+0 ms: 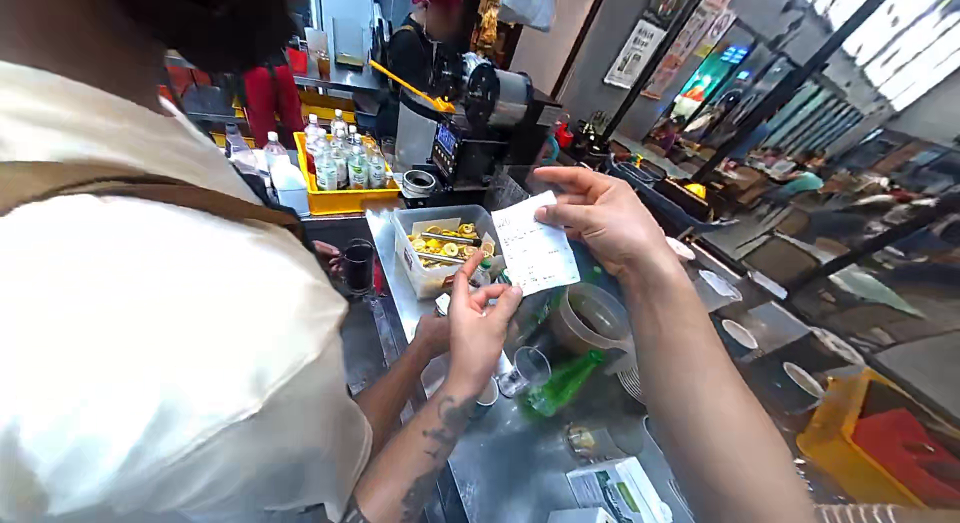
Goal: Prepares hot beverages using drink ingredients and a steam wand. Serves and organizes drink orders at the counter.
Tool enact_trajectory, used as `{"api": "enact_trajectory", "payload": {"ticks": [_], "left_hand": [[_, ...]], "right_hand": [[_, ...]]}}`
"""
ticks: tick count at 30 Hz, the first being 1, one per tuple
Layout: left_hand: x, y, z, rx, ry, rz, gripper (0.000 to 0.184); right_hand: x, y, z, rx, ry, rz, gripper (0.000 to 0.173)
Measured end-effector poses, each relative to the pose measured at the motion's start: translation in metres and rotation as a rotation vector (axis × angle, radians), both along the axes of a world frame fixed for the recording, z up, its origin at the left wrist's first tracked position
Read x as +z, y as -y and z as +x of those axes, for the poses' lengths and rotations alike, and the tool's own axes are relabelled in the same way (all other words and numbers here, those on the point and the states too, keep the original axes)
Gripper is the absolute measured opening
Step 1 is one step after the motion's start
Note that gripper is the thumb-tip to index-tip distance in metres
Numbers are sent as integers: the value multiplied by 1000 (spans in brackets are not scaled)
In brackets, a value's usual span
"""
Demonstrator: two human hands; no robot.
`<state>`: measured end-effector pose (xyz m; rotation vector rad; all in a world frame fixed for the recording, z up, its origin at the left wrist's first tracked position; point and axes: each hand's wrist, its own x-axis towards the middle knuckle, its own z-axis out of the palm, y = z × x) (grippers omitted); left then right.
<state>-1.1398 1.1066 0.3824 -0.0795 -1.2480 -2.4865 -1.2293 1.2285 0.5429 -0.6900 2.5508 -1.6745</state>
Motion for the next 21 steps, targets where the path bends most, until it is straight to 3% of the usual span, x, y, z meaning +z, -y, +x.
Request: {"api": "enact_trajectory", "payload": {"ticks": [3,7,12,17,21], "left_hand": [[-8,5,15,-11,-23,68,70],[-23,0,58,-173,-70,-195,52],[-60,8,93,-393,-131,-373,24],[-97,19,123,-348,-259,-448,22],[-122,22,143,-331,-183,-359,24]], "right_hand": [[-1,27,-2,-29,-42,-15,38],[-1,49,-4,-74,-100,-8,16],[-4,76,-5,-46,-90,-82,18],[-15,98,-5,36,3,-163,23],[-23,106,-10,102,60,-187,26]]}}
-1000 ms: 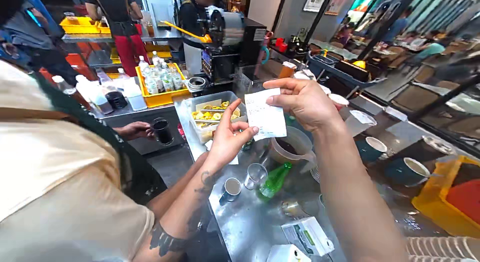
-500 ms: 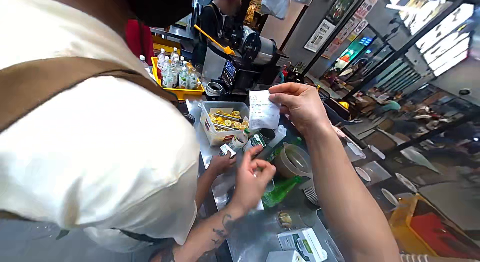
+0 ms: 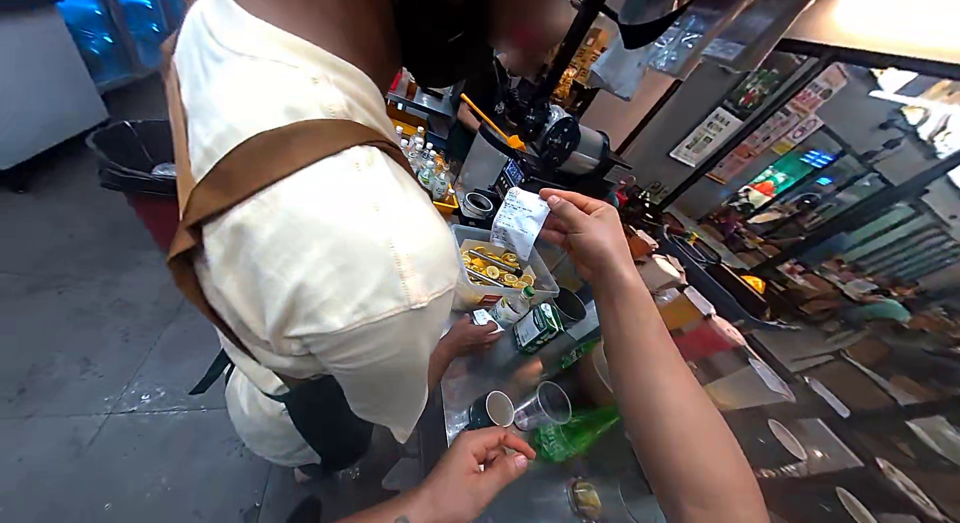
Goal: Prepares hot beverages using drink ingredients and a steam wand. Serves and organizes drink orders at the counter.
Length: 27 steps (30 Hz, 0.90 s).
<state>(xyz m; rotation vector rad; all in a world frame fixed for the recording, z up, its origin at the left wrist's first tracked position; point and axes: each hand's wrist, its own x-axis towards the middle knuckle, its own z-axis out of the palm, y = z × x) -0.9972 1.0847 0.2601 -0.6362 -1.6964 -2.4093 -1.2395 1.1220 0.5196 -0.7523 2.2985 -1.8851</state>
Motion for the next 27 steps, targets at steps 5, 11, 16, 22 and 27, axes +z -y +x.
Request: {"api": "enact_trajectory", "payload": {"ticks": [5,11,16,22,27], "left_hand": [[-18,2,12,60,29,37,26],[-23,-2,14,119,-21,-58,24],[-23,-5,12,86,-12,-65,17],[-13,-1,4,162,199,-19,16],[-13,9,-12,157,513,95,30]], "right_hand": [[-6,5,-4,61,23,-16,28],[-11,2,-3,110,47,-48,27],[-18,-6,-4,126,66,-66,28],[-26,-18,-12,106,-66,77,28],[-25,-28,-3,164,-178,399,35]]}}
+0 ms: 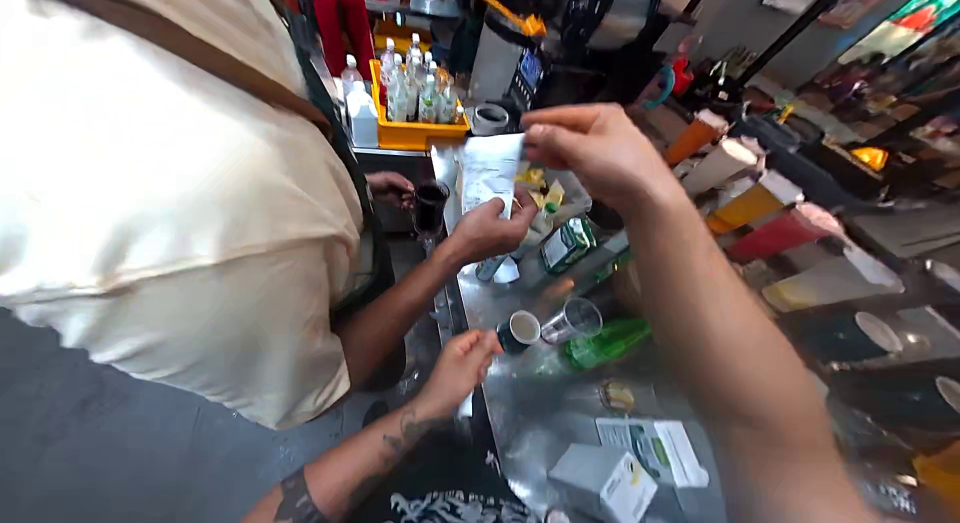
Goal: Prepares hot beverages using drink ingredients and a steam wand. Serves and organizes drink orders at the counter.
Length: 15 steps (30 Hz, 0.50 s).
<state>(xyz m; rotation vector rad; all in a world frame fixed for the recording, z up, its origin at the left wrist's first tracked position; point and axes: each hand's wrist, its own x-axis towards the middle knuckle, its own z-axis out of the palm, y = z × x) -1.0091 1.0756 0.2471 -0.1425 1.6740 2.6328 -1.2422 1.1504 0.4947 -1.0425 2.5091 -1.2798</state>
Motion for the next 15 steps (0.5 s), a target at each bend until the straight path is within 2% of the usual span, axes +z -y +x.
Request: {"api": "enact_trajectory", "payload": {"ticks": [2,4,5,6,8,9,10,12,15], "left_hand": [[-16,6,-7,15,102,14,35],[-40,12,-12,74,216,26,31],[-55,15,-13,94,269,41,22],[-70,19,-11,86,320,57,25],[-93,27,-8,-1,408,81,70],[-99,30,-7,-33,451,92,77],[-102,31,-6,-59,487,96,71],[-101,32,-4,-120,546,84,46],[-87,22,-5,-151,560,54,38]], "right_hand": [[6,-6,12,-26,-83,156,42],[12,-15,26,-68,-165,286,48],[13,-22,33,-82,-205,328,46],[12,-28,41,-88,-255,343,39],[6,-43,57,-15,-313,352,34],[6,-52,64,70,-313,389,43],[4,-60,72,158,-306,439,52],[-8,-73,89,327,-355,504,55],[-40,-90,106,471,-305,575,40]]}}
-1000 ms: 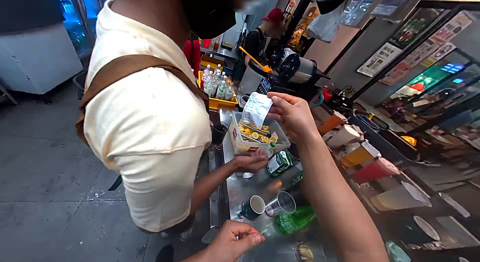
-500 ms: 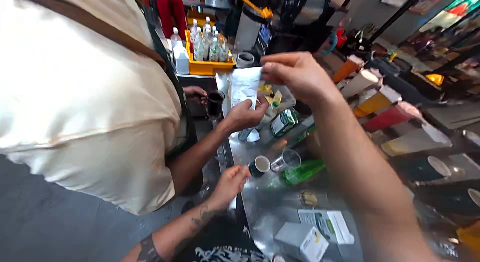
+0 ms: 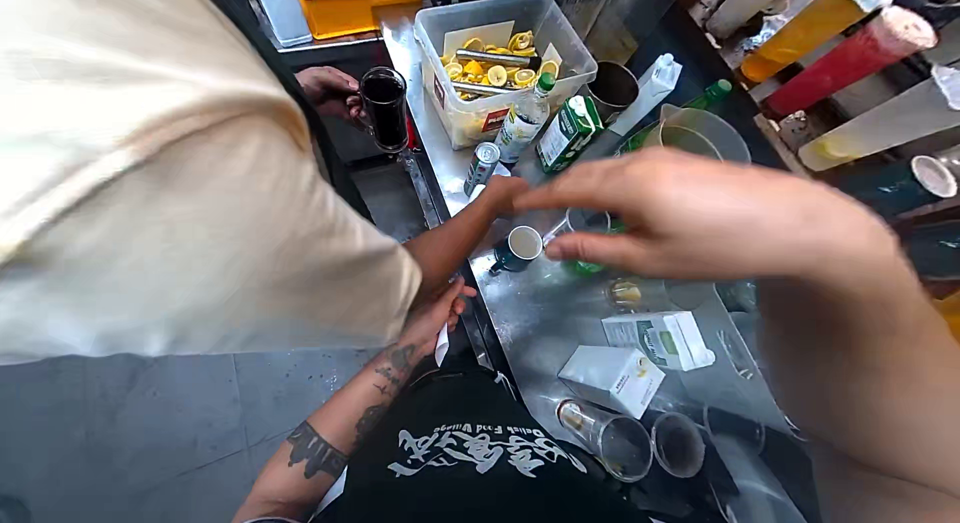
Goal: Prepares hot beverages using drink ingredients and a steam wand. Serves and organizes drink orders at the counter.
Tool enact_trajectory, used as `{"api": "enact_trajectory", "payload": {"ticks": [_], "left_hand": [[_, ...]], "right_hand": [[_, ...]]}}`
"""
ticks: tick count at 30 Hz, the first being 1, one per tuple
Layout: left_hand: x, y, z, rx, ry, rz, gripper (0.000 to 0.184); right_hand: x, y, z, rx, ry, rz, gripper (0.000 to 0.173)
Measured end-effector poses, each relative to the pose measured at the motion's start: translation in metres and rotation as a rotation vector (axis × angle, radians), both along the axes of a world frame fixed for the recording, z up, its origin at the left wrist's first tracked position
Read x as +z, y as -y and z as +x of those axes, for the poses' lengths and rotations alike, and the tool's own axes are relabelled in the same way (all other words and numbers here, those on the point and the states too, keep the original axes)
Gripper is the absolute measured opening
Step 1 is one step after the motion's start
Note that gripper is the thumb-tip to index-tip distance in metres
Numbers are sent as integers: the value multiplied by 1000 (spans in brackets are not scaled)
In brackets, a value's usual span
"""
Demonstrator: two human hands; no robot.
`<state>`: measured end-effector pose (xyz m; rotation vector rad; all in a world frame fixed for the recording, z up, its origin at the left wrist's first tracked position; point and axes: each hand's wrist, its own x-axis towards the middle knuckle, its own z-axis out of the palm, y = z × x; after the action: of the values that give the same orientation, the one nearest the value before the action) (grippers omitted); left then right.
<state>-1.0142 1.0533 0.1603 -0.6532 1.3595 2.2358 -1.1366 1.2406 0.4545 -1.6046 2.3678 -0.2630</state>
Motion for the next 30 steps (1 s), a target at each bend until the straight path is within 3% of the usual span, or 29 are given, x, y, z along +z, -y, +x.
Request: {"api": "enact_trajectory", "payload": {"ticks": [2,4,9,11,16,22,30], "left_hand": [[13,-12,-4,-14,-68,-46,36],[21,-25,-11,-44,-156,-112,31],[52,-50,-18,-143,-219,-39,37],[68,-57,-16,-178,-213,-9,38],[94,-73,-13,-176,-223,157,40],[101,-71,-3,-432,-402,197,52],[104,-60,7,-419,-676,331,64]], "right_hand": [[-25,-7,12,-39,72,102,30],[-51,-11,27,-90,111,243,30],[-92,-18,63,-341,276,437,65],[-104,-27,70,-466,331,339,65],[-115,-58,77,-659,555,-56,14],[-98,-100,89,-808,644,-318,15],[-79,-121,109,-815,559,-504,20]]}}
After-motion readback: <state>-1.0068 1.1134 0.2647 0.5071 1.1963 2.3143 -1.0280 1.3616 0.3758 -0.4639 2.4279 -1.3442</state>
